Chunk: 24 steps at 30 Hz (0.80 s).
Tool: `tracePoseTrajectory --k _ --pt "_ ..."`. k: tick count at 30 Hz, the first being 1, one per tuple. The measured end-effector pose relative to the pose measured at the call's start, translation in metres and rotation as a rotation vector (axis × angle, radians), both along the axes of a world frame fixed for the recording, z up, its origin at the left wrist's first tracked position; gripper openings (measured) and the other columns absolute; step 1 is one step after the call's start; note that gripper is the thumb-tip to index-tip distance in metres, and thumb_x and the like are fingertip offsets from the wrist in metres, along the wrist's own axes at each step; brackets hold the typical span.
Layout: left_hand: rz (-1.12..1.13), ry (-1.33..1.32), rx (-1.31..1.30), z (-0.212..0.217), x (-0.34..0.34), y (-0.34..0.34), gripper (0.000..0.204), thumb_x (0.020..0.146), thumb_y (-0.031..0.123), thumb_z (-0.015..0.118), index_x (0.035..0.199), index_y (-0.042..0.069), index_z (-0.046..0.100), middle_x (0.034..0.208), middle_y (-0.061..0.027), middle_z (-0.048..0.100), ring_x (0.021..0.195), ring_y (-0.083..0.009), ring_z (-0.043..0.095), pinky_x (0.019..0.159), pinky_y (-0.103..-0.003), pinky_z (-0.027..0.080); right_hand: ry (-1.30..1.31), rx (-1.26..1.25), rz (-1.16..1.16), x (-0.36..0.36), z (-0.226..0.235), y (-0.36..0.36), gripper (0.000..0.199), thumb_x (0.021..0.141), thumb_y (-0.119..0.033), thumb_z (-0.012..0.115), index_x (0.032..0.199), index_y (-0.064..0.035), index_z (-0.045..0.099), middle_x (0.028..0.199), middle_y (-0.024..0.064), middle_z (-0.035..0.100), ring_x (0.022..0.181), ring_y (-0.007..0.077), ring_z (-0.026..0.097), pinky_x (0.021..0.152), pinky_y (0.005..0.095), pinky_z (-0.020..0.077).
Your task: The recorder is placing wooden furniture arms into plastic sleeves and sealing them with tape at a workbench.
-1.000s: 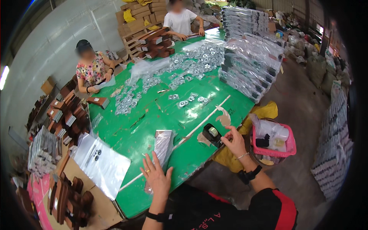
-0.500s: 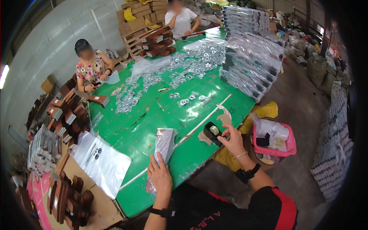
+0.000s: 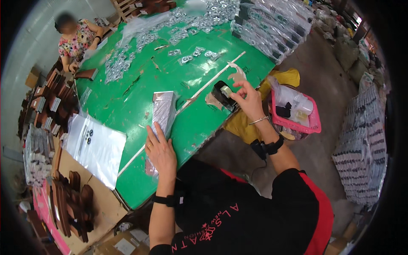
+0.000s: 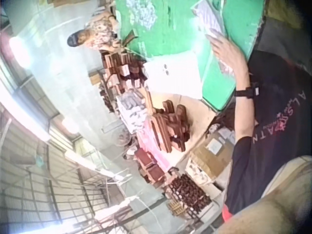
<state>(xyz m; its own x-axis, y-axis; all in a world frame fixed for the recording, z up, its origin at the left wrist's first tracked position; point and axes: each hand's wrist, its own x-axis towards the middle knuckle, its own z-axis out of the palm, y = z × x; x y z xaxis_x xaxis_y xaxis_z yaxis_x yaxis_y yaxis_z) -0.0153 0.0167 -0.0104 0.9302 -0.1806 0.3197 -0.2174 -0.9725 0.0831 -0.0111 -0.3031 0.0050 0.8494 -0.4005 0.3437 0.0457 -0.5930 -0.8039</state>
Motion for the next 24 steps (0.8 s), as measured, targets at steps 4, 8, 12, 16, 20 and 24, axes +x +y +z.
tracePoseTrajectory --k 4,8,12,16,20,24 --pt "0.015 -0.013 0.025 -0.003 -0.004 0.003 0.078 0.085 0.017 0.070 0.152 0.007 0.032 0.151 -0.0218 0.039 0.122 -0.0360 0.051 0.102 -0.045 0.041 0.090 0.378 0.179 -0.032 -0.007 -0.016 0.029 0.088 -0.013 0.072 0.113 -0.0049 0.060 0.075 -0.0020 0.061 0.070 0.0048 0.055 0.065 0.0208 0.0437" --pt "0.014 0.001 0.008 0.001 -0.007 0.003 0.077 0.087 0.015 0.068 0.153 0.007 0.030 0.151 -0.0215 0.038 0.122 -0.0374 0.051 0.103 -0.046 0.040 0.072 0.475 0.205 -0.072 -0.020 -0.030 0.025 0.092 -0.011 0.067 0.115 -0.0036 0.060 0.075 -0.0056 0.055 0.070 0.0031 0.051 0.065 0.0195 0.0404" --pt "0.016 0.017 0.001 0.000 -0.008 0.005 0.076 0.088 0.015 0.066 0.154 0.008 0.029 0.152 -0.0213 0.037 0.122 -0.0392 0.051 0.103 -0.046 0.040 0.101 0.522 0.199 -0.066 -0.036 -0.026 0.022 0.093 -0.013 0.067 0.112 -0.0044 0.060 0.073 -0.0075 0.053 0.068 0.0003 0.047 0.063 0.0180 0.0356" --pt "0.002 -0.007 0.007 -0.001 -0.006 0.005 0.076 0.088 0.015 0.066 0.154 0.008 0.029 0.152 -0.0215 0.037 0.121 -0.0393 0.051 0.103 -0.046 0.040 0.068 0.460 0.123 -0.047 -0.055 -0.018 0.014 0.092 -0.017 0.069 0.097 -0.0049 0.064 0.069 -0.0071 0.055 0.063 0.0005 0.046 0.058 0.0199 0.0350" --pt "0.036 0.004 0.012 0.001 -0.002 0.003 0.074 0.089 0.017 0.065 0.153 0.007 0.030 0.151 -0.0222 0.037 0.122 -0.0387 0.051 0.103 -0.046 0.040 0.082 0.082 -0.056 -0.041 -0.054 -0.012 0.014 0.089 -0.019 0.068 0.088 -0.0058 0.064 0.064 0.0042 0.063 0.058 0.0146 0.060 0.056 0.0318 0.0443" --pt "-0.007 -0.040 0.013 -0.009 0.000 0.002 0.073 0.089 0.019 0.065 0.153 0.007 0.030 0.152 -0.0221 0.037 0.123 -0.0372 0.051 0.103 -0.046 0.041 0.181 -0.186 0.026 -0.056 -0.114 -0.037 0.017 0.086 -0.021 0.068 0.090 -0.0053 0.067 0.068 0.0100 0.066 0.060 0.0229 0.064 0.056 0.0367 0.0479"
